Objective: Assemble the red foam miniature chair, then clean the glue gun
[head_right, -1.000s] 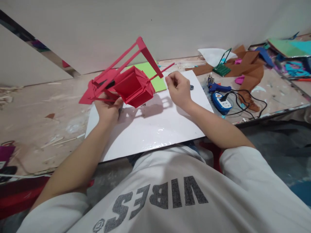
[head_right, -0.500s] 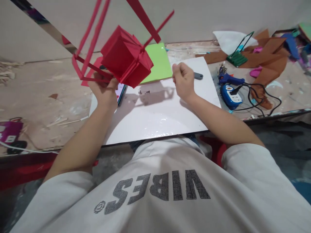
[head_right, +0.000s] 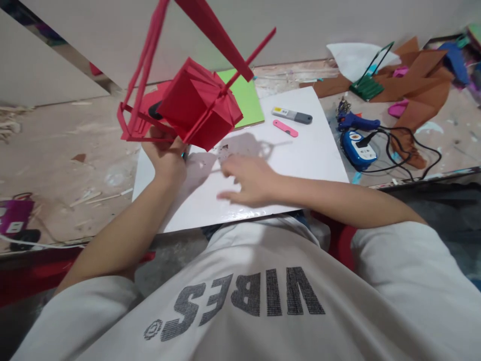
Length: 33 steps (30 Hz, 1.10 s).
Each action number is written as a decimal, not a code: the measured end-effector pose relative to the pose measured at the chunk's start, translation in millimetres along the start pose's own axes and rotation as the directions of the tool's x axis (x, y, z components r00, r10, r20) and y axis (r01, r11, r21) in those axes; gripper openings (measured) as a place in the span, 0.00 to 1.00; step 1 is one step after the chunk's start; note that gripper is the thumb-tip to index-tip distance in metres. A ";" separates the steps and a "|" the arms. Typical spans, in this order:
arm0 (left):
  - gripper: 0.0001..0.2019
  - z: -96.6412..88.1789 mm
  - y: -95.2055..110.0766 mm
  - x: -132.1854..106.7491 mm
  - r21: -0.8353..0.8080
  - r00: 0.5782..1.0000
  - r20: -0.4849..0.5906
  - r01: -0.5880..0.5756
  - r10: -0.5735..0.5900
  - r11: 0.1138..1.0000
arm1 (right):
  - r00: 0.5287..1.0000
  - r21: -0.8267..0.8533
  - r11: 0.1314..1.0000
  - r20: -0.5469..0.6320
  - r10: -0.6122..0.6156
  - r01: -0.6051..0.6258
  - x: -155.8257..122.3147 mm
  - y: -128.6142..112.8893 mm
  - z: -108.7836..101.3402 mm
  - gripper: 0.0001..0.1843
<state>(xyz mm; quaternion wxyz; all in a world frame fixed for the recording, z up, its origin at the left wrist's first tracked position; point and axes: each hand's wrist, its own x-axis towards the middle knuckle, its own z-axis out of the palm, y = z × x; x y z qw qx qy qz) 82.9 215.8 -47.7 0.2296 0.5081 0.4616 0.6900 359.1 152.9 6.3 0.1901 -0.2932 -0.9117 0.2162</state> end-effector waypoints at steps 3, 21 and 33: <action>0.38 -0.1 5.3 11.4 -0.008 0.995 -0.054 -0.090 0.089 0.996 | 0.891 -0.187 0.921 0.378 -0.253 0.341 -4.0 -52.5 16.4 0.33; 0.28 74.3 39.8 6.7 0.069 0.995 0.088 -0.063 0.057 0.996 | 0.635 -0.151 0.704 0.589 -0.500 0.694 20.3 -115.0 18.8 0.21; 0.26 53.4 19.7 -26.2 0.023 0.989 0.139 0.042 -0.045 0.999 | 0.670 -0.159 0.653 0.093 -0.737 0.741 22.1 -38.4 38.9 0.23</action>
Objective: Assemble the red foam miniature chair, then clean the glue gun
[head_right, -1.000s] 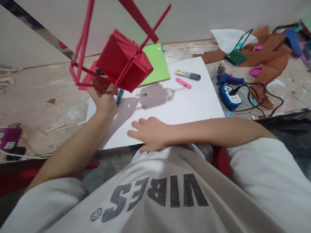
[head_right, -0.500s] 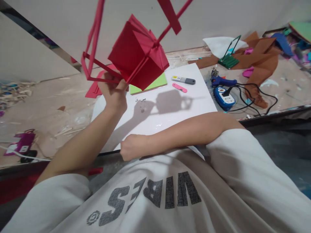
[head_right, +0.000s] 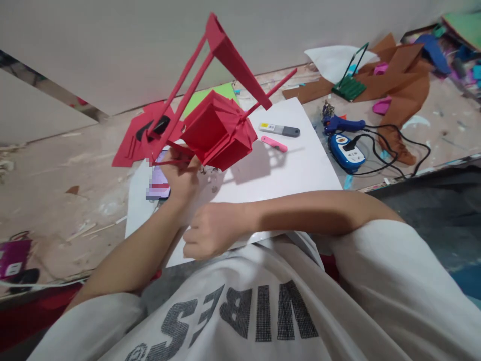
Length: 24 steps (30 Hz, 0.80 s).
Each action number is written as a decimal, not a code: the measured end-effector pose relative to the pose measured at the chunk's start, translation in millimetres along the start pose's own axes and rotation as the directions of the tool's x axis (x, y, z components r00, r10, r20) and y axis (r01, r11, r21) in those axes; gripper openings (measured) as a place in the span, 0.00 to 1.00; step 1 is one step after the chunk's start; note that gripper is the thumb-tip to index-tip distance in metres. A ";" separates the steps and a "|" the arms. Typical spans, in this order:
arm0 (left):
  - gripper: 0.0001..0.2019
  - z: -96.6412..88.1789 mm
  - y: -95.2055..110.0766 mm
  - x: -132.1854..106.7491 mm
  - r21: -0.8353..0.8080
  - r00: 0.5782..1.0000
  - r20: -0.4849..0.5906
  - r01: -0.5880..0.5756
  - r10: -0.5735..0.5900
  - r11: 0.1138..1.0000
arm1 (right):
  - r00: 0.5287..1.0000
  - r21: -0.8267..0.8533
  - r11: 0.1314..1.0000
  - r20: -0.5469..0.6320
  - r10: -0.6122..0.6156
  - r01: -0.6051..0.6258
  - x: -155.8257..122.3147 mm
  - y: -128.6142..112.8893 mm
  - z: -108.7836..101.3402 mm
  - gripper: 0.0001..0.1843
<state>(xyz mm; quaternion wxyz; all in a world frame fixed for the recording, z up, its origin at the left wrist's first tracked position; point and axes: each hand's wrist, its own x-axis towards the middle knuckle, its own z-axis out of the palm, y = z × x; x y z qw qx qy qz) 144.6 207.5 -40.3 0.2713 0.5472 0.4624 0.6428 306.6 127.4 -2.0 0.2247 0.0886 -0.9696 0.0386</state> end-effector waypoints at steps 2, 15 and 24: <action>0.23 -4.5 6.5 -2.1 -0.005 1.000 -0.028 0.012 -0.012 1.000 | 0.978 -0.024 0.990 -0.160 0.133 -0.138 -19.2 15.9 -2.9 0.26; 0.13 -12.8 17.3 -0.5 0.040 0.979 -0.154 0.141 -0.133 0.989 | 0.718 0.327 0.863 -0.480 0.503 -0.386 -58.6 60.2 -4.7 0.27; 0.09 -17.9 16.8 1.3 0.084 0.971 -0.191 0.165 -0.147 0.983 | -0.134 0.898 0.181 -0.253 0.958 -0.400 -76.6 94.1 -12.2 0.28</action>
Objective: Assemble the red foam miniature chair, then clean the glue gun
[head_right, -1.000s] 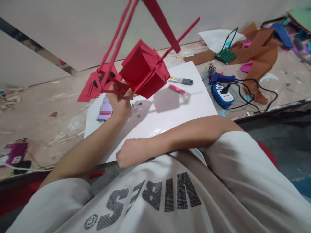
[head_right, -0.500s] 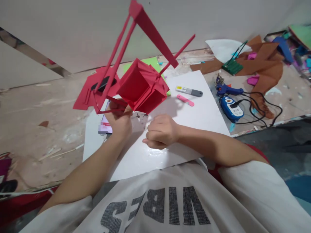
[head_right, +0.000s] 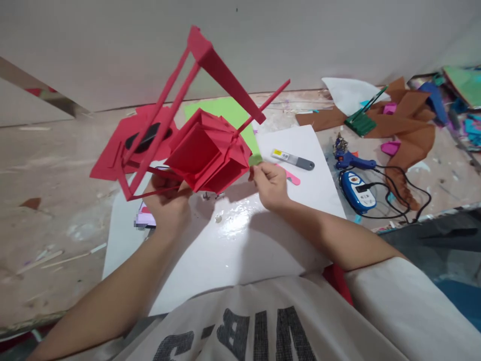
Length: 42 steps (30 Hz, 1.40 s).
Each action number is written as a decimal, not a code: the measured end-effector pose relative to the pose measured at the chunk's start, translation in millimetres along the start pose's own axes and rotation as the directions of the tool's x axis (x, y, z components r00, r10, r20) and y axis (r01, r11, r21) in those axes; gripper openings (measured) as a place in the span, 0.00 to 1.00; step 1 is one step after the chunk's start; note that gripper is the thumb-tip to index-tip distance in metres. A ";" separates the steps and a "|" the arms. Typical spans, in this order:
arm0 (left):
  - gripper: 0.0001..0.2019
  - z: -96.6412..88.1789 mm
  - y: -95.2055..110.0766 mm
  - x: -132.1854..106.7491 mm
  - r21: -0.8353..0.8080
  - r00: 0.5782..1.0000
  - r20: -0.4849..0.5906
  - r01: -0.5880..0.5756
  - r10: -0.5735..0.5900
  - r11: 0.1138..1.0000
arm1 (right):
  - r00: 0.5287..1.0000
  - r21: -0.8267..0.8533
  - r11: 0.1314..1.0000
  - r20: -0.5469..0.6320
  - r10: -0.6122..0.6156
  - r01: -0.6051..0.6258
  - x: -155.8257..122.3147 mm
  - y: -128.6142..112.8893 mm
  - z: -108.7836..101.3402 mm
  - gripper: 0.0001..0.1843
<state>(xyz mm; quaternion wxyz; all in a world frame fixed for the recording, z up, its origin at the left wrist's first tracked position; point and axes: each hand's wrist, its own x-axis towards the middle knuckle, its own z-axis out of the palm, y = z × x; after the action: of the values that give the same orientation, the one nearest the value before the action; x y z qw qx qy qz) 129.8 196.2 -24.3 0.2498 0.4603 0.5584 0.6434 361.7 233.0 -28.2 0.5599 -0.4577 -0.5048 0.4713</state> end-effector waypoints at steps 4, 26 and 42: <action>0.14 -2.7 -1.7 -1.4 -0.087 0.997 -0.067 0.018 -0.024 0.996 | 0.978 0.098 0.983 -0.125 0.164 -0.153 9.9 -8.4 1.8 0.35; 0.10 -9.9 21.6 6.5 0.124 0.997 0.079 0.016 -0.026 0.992 | 0.994 0.144 0.989 -0.097 0.043 -0.029 0.9 15.4 0.9 0.29; 0.08 -17.8 -7.6 22.5 0.247 0.964 0.121 -0.262 0.238 0.933 | 0.907 -0.001 0.933 -0.231 -0.351 0.360 53.6 4.7 -34.4 0.27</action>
<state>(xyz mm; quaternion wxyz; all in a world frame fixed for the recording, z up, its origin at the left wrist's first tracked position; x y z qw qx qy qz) 102.7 208.2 -23.5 0.1279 0.5847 0.5633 0.5696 398.1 285.4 -28.1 0.7000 -0.3971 -0.5022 0.3164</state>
